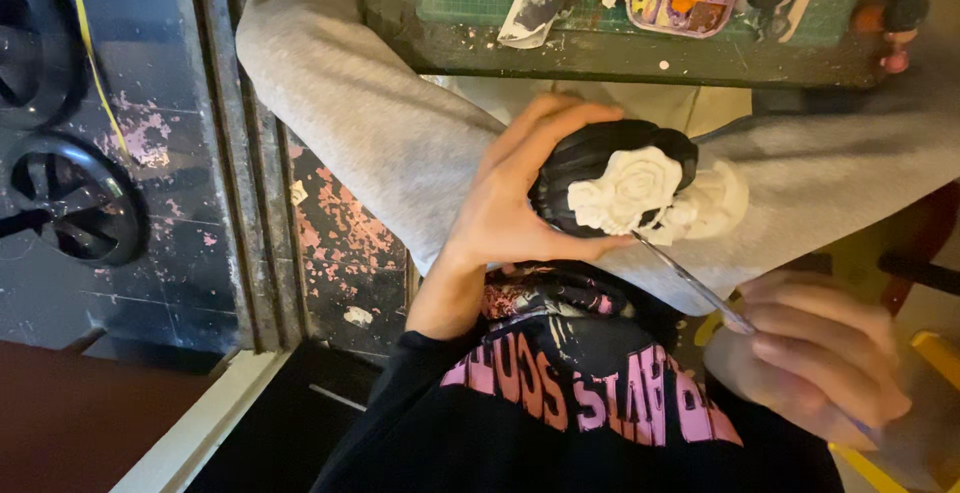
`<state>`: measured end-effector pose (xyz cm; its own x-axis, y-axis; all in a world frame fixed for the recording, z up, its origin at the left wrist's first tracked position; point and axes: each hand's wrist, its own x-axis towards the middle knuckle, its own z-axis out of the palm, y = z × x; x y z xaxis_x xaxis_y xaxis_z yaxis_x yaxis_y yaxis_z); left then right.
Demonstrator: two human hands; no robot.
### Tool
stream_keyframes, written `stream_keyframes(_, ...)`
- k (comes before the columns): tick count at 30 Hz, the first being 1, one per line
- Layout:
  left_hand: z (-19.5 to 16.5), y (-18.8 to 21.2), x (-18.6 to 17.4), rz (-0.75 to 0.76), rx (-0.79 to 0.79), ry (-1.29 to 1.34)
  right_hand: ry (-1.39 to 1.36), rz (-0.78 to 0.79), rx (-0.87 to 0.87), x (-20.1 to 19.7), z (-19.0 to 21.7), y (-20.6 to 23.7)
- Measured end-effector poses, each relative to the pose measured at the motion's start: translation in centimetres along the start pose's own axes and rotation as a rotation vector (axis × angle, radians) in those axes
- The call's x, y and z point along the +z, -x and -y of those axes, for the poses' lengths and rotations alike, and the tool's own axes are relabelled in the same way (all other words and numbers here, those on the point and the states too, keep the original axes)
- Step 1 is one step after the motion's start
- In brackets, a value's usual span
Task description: The person sits cross-legged on the floor holding a black-and-white figurine in one hand and paints its raised details with a small brush, dipping the brush toward the paint palette on the table and rotating the figurine to reach different sides.
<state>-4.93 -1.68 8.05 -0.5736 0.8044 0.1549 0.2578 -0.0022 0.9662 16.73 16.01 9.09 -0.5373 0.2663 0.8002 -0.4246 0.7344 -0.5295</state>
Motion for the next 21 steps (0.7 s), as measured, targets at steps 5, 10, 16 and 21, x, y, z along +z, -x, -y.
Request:
stream_keyframes(5,-0.3,0.1,0.1,-0.026,-0.035,-0.016,0.073,0.273,0.02,-0.9,0.3,0.4)
stream_keyframes(10,0.0,-0.1,0.2,-0.016,-0.015,-0.009,0.061,0.244,-0.001,-0.1,0.2,-0.4)
stream_keyframes(16,-0.2,0.0,0.2,-0.014,-0.037,-0.003,0.066,0.383,0.094,-0.7,0.7,-1.1)
stream_keyframes(21,-0.4,0.0,0.1,-0.016,-0.035,0.003,0.047,0.396,0.126,-1.0,1.0,-1.4)
